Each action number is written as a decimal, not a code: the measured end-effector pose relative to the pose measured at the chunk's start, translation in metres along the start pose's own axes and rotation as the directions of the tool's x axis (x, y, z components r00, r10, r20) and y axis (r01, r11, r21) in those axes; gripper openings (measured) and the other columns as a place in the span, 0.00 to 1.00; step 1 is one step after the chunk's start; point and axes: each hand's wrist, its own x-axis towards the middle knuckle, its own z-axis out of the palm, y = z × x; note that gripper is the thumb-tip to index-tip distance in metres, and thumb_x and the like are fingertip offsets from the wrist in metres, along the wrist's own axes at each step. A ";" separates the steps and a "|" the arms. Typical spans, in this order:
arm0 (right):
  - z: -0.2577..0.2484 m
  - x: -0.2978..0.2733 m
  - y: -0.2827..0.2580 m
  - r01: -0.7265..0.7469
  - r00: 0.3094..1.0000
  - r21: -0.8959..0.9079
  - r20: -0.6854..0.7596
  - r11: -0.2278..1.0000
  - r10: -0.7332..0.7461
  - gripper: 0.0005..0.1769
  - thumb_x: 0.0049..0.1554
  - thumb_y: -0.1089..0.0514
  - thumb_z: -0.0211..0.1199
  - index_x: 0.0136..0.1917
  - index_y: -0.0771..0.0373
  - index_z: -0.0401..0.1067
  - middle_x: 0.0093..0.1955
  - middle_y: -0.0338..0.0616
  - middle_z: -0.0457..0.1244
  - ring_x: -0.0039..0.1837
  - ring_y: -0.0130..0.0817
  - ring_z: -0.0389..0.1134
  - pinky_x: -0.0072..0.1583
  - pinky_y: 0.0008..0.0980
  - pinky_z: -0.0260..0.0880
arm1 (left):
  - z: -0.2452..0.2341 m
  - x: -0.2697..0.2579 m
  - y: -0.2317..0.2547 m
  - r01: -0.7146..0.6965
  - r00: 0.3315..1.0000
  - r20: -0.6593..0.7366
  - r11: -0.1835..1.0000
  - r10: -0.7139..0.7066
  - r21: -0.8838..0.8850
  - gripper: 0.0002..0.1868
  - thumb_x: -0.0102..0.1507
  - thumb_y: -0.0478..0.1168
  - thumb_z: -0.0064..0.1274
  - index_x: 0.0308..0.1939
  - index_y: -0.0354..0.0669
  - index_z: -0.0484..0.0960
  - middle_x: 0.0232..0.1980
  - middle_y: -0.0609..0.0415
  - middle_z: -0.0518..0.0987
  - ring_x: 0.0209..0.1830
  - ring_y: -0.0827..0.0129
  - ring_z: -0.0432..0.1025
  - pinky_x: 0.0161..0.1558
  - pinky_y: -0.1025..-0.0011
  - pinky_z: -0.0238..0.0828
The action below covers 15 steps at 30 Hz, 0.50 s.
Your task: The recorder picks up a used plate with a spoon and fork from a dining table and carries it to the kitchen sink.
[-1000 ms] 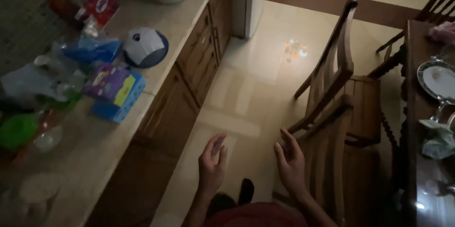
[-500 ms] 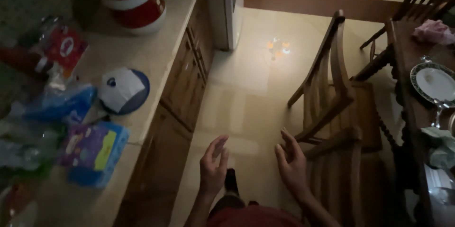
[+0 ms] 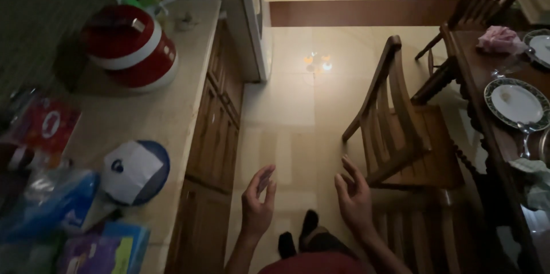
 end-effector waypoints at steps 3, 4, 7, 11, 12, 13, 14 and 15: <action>0.002 0.025 0.002 -0.036 0.999 -0.011 -0.027 0.999 0.036 0.28 0.64 0.58 0.57 0.76 0.64 0.62 0.76 0.50 0.59 0.74 0.39 0.62 0.70 0.37 0.65 | 0.006 0.028 0.004 0.019 1.000 0.014 0.999 -0.019 0.037 0.20 0.69 0.37 0.49 0.65 0.35 0.76 0.64 0.46 0.81 0.67 0.63 0.74 0.66 0.66 0.69; 0.002 0.034 0.006 -0.037 0.999 -0.012 -0.031 0.999 0.036 0.28 0.64 0.58 0.57 0.76 0.64 0.62 0.76 0.50 0.59 0.74 0.39 0.62 0.70 0.37 0.65 | 0.009 0.038 0.001 0.018 1.000 0.018 0.999 -0.019 0.036 0.20 0.69 0.37 0.49 0.65 0.35 0.76 0.64 0.46 0.81 0.67 0.63 0.74 0.66 0.66 0.69; 0.001 0.065 0.013 -0.074 0.996 0.021 -0.051 0.997 0.075 0.28 0.63 0.58 0.57 0.75 0.64 0.63 0.75 0.50 0.60 0.73 0.39 0.64 0.69 0.37 0.66 | 0.021 0.069 -0.003 -0.013 1.000 0.025 1.000 0.014 -0.020 0.20 0.69 0.37 0.49 0.65 0.35 0.75 0.65 0.45 0.80 0.68 0.63 0.74 0.67 0.66 0.68; 0.001 0.110 0.003 -0.078 0.995 0.034 -0.058 0.996 0.080 0.27 0.63 0.59 0.57 0.75 0.63 0.63 0.74 0.49 0.61 0.72 0.40 0.65 0.69 0.38 0.67 | 0.037 0.115 0.002 -0.024 1.000 0.020 0.999 0.023 0.024 0.20 0.69 0.37 0.49 0.64 0.35 0.76 0.65 0.46 0.81 0.67 0.62 0.74 0.67 0.65 0.69; 0.002 0.121 -0.003 -0.073 0.996 0.024 -0.057 0.997 0.074 0.27 0.64 0.59 0.57 0.75 0.63 0.64 0.74 0.49 0.61 0.72 0.40 0.64 0.69 0.39 0.67 | 0.040 0.126 0.002 -0.042 0.999 0.019 0.999 0.042 0.027 0.20 0.68 0.37 0.50 0.64 0.35 0.76 0.65 0.46 0.81 0.67 0.62 0.74 0.67 0.64 0.69; 0.001 0.132 -0.002 -0.069 0.996 0.024 -0.056 0.997 0.070 0.27 0.64 0.59 0.57 0.75 0.63 0.64 0.74 0.49 0.61 0.72 0.40 0.64 0.69 0.39 0.67 | 0.044 0.137 0.005 -0.046 0.999 0.017 0.999 0.045 0.026 0.20 0.68 0.37 0.50 0.64 0.35 0.76 0.65 0.46 0.81 0.67 0.62 0.74 0.67 0.64 0.69; 0.001 0.144 -0.002 -0.049 0.997 0.015 -0.055 0.999 0.049 0.26 0.64 0.60 0.56 0.75 0.64 0.63 0.74 0.49 0.60 0.73 0.40 0.63 0.70 0.39 0.65 | 0.048 0.147 0.007 -0.031 0.999 0.014 0.998 0.030 0.045 0.20 0.68 0.37 0.50 0.64 0.35 0.76 0.64 0.46 0.81 0.68 0.62 0.74 0.67 0.64 0.69; -0.001 0.154 -0.002 -0.032 0.998 0.004 -0.054 0.999 0.032 0.26 0.64 0.60 0.56 0.75 0.64 0.63 0.74 0.49 0.60 0.74 0.39 0.62 0.71 0.39 0.64 | 0.052 0.155 0.010 -0.012 1.000 0.013 0.998 0.011 0.064 0.20 0.69 0.37 0.49 0.64 0.36 0.76 0.64 0.46 0.81 0.68 0.62 0.74 0.68 0.64 0.68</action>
